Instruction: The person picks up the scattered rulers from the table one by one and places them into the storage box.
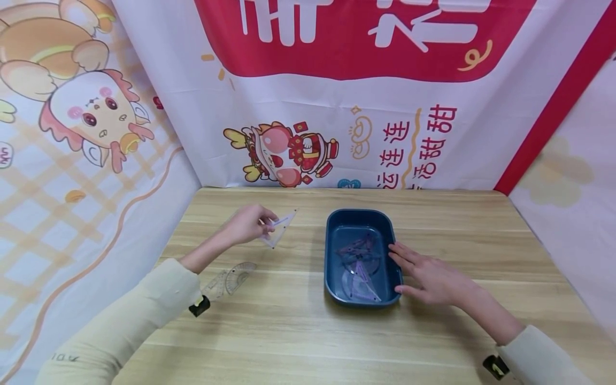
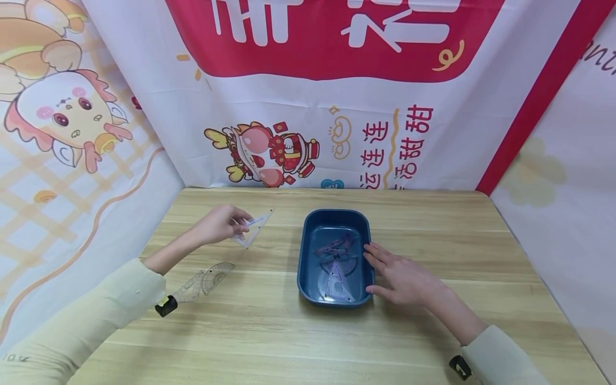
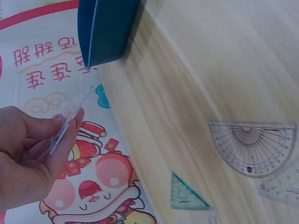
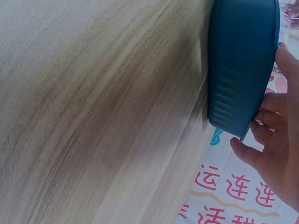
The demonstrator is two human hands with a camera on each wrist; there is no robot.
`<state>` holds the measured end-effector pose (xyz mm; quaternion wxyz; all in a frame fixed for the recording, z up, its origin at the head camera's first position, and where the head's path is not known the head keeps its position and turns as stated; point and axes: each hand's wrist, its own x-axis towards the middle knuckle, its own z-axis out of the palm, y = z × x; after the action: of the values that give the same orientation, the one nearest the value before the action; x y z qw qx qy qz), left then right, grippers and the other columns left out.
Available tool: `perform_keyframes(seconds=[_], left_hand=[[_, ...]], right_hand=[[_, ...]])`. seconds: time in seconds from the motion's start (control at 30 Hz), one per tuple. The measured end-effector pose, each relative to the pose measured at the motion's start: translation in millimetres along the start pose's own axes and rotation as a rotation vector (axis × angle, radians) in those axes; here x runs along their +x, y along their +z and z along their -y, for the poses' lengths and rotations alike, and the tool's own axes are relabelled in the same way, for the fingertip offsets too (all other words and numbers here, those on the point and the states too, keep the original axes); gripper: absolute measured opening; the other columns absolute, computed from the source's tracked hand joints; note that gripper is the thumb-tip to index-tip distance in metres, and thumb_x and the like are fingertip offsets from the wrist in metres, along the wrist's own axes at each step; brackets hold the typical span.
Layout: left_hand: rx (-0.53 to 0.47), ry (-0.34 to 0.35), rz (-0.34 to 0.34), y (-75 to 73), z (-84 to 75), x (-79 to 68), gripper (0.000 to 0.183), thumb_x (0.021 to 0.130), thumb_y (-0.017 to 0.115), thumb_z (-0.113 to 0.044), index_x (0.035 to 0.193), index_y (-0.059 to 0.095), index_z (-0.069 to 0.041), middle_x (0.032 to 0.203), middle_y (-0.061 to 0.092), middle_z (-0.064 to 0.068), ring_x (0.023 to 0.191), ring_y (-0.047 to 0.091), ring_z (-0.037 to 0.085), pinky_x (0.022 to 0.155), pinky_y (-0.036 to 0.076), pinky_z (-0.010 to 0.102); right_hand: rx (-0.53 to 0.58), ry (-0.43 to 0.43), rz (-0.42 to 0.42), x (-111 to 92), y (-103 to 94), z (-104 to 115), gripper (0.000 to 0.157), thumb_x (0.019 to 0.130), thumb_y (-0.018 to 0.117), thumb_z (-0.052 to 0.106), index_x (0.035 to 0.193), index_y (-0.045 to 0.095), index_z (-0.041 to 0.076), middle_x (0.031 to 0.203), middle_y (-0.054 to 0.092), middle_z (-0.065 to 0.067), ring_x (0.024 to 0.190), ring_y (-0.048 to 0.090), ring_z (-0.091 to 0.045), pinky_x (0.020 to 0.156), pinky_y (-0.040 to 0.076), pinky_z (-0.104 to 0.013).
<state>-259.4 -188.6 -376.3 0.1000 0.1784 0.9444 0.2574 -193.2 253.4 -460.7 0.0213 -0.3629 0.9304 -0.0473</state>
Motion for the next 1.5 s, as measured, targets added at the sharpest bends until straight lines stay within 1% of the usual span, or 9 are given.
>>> perform_keyframes(seconds=[0.13, 0.23, 0.33, 0.5, 0.77, 1.1, 1.2, 1.3, 1.5], left_hand=[[0.019, 0.012, 0.008, -1.1, -7.7, -0.9, 0.029, 0.088, 0.069, 0.003, 0.117, 0.069, 0.006, 0.093, 0.075, 0.013, 0.071, 0.069, 0.011, 0.063, 0.057, 0.022], [0.006, 0.012, 0.017, -0.3, -13.3, -1.3, 0.029, 0.088, 0.069, 0.003, 0.117, 0.069, 0.006, 0.093, 0.075, 0.012, 0.071, 0.068, 0.011, 0.063, 0.058, 0.022], [-0.012, 0.027, 0.024, 0.9, -18.6, -1.7, 0.028, 0.088, 0.067, 0.006, 0.116, 0.069, 0.007, 0.092, 0.075, 0.013, 0.07, 0.068, 0.011, 0.063, 0.058, 0.022], [-0.011, 0.054, 0.027, 2.4, -28.5, -1.7, 0.027, 0.088, 0.067, 0.006, 0.115, 0.07, 0.007, 0.092, 0.075, 0.015, 0.068, 0.069, 0.011, 0.062, 0.058, 0.021], [0.008, 0.095, 0.051, 4.8, -44.0, -1.4, 0.027, 0.088, 0.068, 0.005, 0.115, 0.071, 0.005, 0.09, 0.075, 0.012, 0.07, 0.068, 0.01, 0.062, 0.057, 0.019], [0.012, 0.097, 0.11, 5.6, -68.8, 1.2, 0.028, 0.09, 0.067, 0.004, 0.118, 0.071, 0.001, 0.098, 0.074, 0.012, 0.072, 0.069, 0.01, 0.065, 0.058, 0.019], [0.019, 0.117, 0.127, 8.0, -74.8, 2.7, 0.027, 0.09, 0.067, 0.003, 0.116, 0.072, 0.001, 0.098, 0.074, 0.011, 0.071, 0.069, 0.009, 0.065, 0.059, 0.019], [0.03, 0.154, 0.141, 11.3, -79.6, 4.5, 0.025, 0.09, 0.067, 0.005, 0.114, 0.073, 0.001, 0.095, 0.075, 0.011, 0.07, 0.068, 0.009, 0.065, 0.058, 0.019], [0.047, 0.208, 0.168, 17.9, -89.3, 8.8, 0.024, 0.089, 0.067, 0.006, 0.112, 0.074, -0.001, 0.091, 0.075, 0.008, 0.068, 0.067, 0.008, 0.064, 0.058, 0.018]], right_hand=[[-0.002, 0.001, -0.002, 0, 0.9, -1, 0.078, 0.095, 0.059, 0.054, 0.152, 0.038, 0.006, 0.164, 0.027, -0.014, 0.15, 0.032, -0.033, 0.109, 0.044, -0.054], [-0.002, -0.001, 0.001, 0, 1.9, -2, 0.078, 0.095, 0.058, 0.054, 0.152, 0.039, 0.006, 0.164, 0.027, -0.013, 0.149, 0.032, -0.033, 0.109, 0.044, -0.053], [-0.006, -0.003, 0.001, 0, 2.8, -2, 0.078, 0.095, 0.058, 0.054, 0.152, 0.039, 0.006, 0.164, 0.028, -0.014, 0.149, 0.033, -0.032, 0.109, 0.044, -0.052], [-0.005, -0.001, -0.004, -1, 3.4, -2, 0.077, 0.095, 0.058, 0.054, 0.152, 0.039, 0.005, 0.163, 0.029, -0.014, 0.149, 0.032, -0.032, 0.11, 0.044, -0.052], [0.003, 0.008, 0.009, -1, 3.0, -2, 0.077, 0.095, 0.057, 0.055, 0.152, 0.039, 0.006, 0.164, 0.027, -0.014, 0.149, 0.032, -0.033, 0.109, 0.044, -0.054], [0.005, 0.006, 0.001, -2, 3.9, -4, 0.078, 0.095, 0.057, 0.056, 0.153, 0.038, 0.006, 0.164, 0.027, -0.013, 0.15, 0.031, -0.032, 0.11, 0.044, -0.053], [0.001, 0.004, -0.003, -2, 3.6, -4, 0.078, 0.095, 0.057, 0.056, 0.153, 0.038, 0.006, 0.164, 0.027, -0.012, 0.149, 0.032, -0.031, 0.109, 0.044, -0.052], [-0.004, 0.002, -0.001, -1, 2.6, -3, 0.078, 0.095, 0.057, 0.056, 0.153, 0.038, 0.007, 0.164, 0.027, -0.012, 0.149, 0.033, -0.031, 0.109, 0.045, -0.052], [0.004, 0.014, 0.023, -1, -0.2, -1, 0.079, 0.095, 0.057, 0.056, 0.153, 0.037, 0.007, 0.165, 0.025, -0.012, 0.15, 0.032, -0.032, 0.109, 0.044, -0.054]])
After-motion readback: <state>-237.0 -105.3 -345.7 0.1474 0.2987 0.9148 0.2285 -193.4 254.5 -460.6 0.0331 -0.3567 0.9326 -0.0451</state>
